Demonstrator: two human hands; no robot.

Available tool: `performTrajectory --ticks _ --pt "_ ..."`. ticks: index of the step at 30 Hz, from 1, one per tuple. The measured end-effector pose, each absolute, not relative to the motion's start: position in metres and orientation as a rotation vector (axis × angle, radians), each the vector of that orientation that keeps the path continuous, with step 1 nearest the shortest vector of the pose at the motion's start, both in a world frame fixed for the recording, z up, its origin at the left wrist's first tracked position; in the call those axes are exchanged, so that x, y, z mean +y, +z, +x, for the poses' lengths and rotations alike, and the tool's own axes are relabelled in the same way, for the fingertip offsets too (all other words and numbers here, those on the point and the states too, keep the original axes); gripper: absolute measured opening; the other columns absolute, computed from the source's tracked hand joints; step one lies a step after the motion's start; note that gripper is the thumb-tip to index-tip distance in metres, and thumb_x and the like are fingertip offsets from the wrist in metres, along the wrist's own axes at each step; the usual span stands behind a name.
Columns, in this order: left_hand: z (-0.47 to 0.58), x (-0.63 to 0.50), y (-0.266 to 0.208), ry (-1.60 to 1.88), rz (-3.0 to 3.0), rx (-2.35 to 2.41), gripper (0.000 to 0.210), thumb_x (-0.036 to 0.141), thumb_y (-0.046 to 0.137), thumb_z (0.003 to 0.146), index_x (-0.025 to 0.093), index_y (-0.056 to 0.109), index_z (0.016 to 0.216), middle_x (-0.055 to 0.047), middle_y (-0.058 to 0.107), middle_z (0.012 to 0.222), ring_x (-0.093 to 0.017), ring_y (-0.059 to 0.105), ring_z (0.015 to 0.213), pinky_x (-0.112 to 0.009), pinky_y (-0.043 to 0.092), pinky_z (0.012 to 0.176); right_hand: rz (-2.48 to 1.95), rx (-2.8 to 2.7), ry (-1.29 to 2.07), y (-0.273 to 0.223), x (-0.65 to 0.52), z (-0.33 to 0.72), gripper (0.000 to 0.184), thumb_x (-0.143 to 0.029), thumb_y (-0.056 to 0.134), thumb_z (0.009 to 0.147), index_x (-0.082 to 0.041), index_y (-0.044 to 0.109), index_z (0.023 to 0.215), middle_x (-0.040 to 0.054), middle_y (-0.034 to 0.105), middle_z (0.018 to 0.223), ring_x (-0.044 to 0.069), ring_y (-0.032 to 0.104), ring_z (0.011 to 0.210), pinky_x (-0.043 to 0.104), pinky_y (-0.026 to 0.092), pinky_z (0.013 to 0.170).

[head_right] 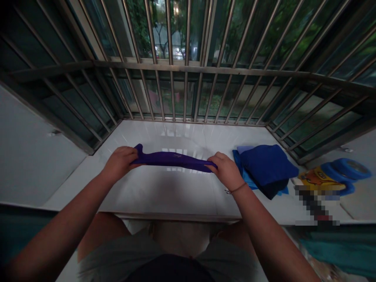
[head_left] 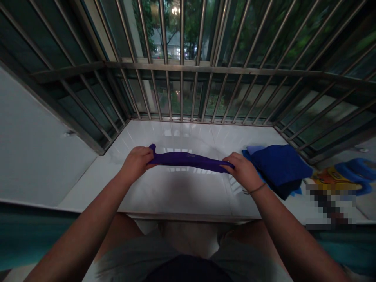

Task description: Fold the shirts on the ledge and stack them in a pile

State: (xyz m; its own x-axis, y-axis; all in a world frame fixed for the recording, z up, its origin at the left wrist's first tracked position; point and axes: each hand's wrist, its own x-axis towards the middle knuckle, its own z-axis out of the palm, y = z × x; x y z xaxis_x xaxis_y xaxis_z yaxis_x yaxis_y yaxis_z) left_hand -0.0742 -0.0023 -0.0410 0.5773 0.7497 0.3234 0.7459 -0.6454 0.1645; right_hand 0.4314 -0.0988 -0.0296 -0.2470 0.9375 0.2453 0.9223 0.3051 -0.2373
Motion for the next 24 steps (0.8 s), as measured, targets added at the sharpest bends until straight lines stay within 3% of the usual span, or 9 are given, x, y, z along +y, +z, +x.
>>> performTrajectory --ticks 2,4,8,11,14,18,21,24 --pt "-0.076 -0.034 -0.071 0.548 2.751 1.263 0.017 0.042 0.075 0.104 0.026 0.083 0.105 -0.012 0.081 0.123 -0.035 0.074 0.12 -0.057 0.049 0.121 -1.72 -2.275 0.035 -0.052 -0.125 0.44 0.022 -0.031 0.07 0.108 -0.023 0.084 0.123 0.0136 0.077 0.115 0.031 0.071 0.111 0.041 0.057 0.101" --pt "-0.078 -0.068 -0.113 0.476 2.684 1.209 0.013 0.031 0.07 0.104 0.028 0.083 0.106 -0.011 0.083 0.127 -0.034 0.076 0.124 -0.059 0.046 0.128 -1.813 -2.34 0.046 -0.085 -0.153 0.446 0.023 -0.023 0.071 0.104 -0.023 0.084 0.123 0.0136 0.078 0.117 0.032 0.071 0.112 0.042 0.056 0.101" --pt "-0.084 -0.123 -0.18 0.504 2.502 1.26 0.023 0.033 0.06 0.109 0.026 0.082 0.107 -0.014 0.082 0.14 -0.033 0.077 0.13 -0.058 0.053 0.126 -2.028 -2.329 0.047 -0.149 -0.204 0.459 0.032 -0.022 0.066 0.105 -0.025 0.083 0.132 0.0138 0.08 0.123 0.033 0.073 0.113 0.042 0.056 0.097" --pt "-0.089 -0.142 -0.193 0.596 2.419 1.313 0.027 0.039 0.057 0.111 0.025 0.081 0.113 -0.015 0.079 0.148 -0.033 0.074 0.138 -0.059 0.05 0.131 -2.164 -2.209 -0.009 -0.171 -0.225 0.464 0.042 -0.028 0.058 0.11 -0.024 0.077 0.148 0.0161 0.081 0.125 0.033 0.076 0.112 0.042 0.057 0.094" --pt "-0.091 -0.145 -0.188 0.615 2.389 1.342 0.028 0.043 0.061 0.111 0.025 0.08 0.117 -0.015 0.079 0.149 -0.034 0.075 0.138 -0.059 0.049 0.132 -2.378 -2.04 0.016 -0.17 -0.227 0.46 0.046 -0.035 0.055 0.113 -0.024 0.075 0.153 0.0154 0.084 0.106 0.032 0.079 0.094 0.039 0.056 0.081" --pt "-0.088 -0.143 -0.183 0.645 2.414 1.358 0.031 0.045 0.063 0.111 0.024 0.078 0.129 -0.015 0.078 0.149 -0.033 0.075 0.137 -0.055 0.055 0.125 -2.508 -1.777 0.092 -0.15 -0.213 0.445 0.045 -0.037 0.055 0.114 -0.025 0.073 0.154 0.0111 0.083 0.087 0.027 0.075 0.068 0.032 0.045 0.064" --pt "-0.086 -0.146 -0.187 0.647 2.517 1.324 0.034 0.044 0.065 0.111 0.023 0.076 0.134 -0.015 0.075 0.155 -0.034 0.073 0.141 -0.058 0.053 0.128 -2.395 -1.677 0.087 -0.133 -0.198 0.429 0.043 -0.031 0.055 0.114 -0.021 0.072 0.151 0.0093 0.082 0.085 0.024 0.073 0.065 0.03 0.042 0.062" --pt "-0.085 -0.149 -0.19 0.636 2.609 1.308 0.037 0.044 0.066 0.11 0.022 0.073 0.139 -0.016 0.072 0.16 -0.034 0.071 0.145 -0.06 0.051 0.131 -2.17 -1.679 0.091 -0.119 -0.181 0.403 0.039 -0.027 0.052 0.113 -0.02 0.072 0.146 0.0091 0.084 0.093 0.025 0.077 0.075 0.032 0.052 0.069"
